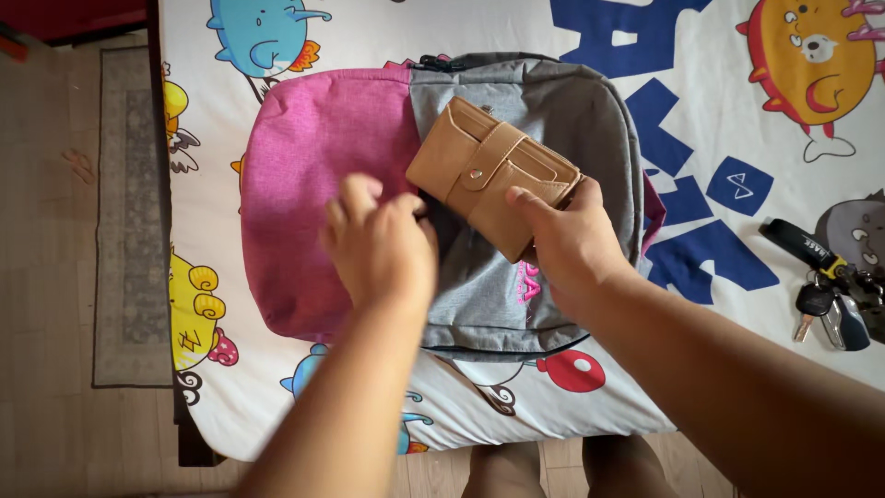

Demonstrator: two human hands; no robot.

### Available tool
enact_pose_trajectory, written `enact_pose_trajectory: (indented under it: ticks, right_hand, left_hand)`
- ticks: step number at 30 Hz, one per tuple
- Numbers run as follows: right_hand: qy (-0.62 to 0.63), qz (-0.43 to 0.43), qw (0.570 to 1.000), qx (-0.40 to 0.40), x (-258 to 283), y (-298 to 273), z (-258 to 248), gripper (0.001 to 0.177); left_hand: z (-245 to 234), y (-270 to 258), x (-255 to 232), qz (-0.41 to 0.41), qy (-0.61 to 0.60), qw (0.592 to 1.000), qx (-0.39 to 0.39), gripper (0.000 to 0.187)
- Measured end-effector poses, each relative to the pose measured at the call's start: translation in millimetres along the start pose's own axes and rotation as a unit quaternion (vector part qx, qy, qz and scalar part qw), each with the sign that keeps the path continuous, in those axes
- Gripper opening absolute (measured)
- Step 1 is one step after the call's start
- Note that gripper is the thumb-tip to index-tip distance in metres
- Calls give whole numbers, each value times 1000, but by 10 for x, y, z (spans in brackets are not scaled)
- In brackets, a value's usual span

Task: The person opens a pink and gray backpack on a bed and places items into it, including a wallet, a small box, and a laptop, then zips the compartments. They then reopen the backpack and take the items out, laying them on the bed alongside chargers, cables, a notebook, and other belongings.

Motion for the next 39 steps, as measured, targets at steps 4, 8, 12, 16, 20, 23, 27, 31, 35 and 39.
enact_pose_trajectory:
  ticks: [4,8,12,16,20,23,27,31,35,39]
  right_hand:
    - [10,-33,999,-1,-68,-80,-38,56]
    - [-76,-57,995,25,38,-83,-237,54]
    - [-168,-86,977,98,325,12,-300,51]
    - [-251,-111,946,175,665,111,-165,51]
    - [-311,-8,916,253,961,155,-36,53]
    - [-350,-5,900,261,973,166,61,57]
    - [-317,-30,920,227,654,141,440,80]
    - [-213,-9,932,293,212,76,983,72]
    - [-36,-38,885,463,7,84,1194,64]
    - [-329,-28,806,490,59,291,1033,59]
  left_hand:
    - [-93,373,-40,-155,-118,971,142,34]
    - [-378,395,55,7,61,982,176,42]
    - [-514,208,86,28,7,988,152,70]
    - [-592,153,-30,38,-44,991,122,71]
    - [-743,140,-69,54,-81,990,104,66]
    - [-785,168,-45,7,-81,981,178,75]
    - [-805,236,-28,54,-111,974,188,70]
    - [-799,239,26,24,-136,971,197,73]
    - [-843,242,112,71,-154,968,186,71]
    - [-866,288,145,83,-196,956,203,70]
Point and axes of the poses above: each hand's wrist, its own y-axis towards the middle knuckle, its own z-axis out of the palm, x = y × z, the point moved 1 cm from there along y, towards the middle knuckle, and after that the axes turned 2 degrees about -y, right-handed, at the moved point
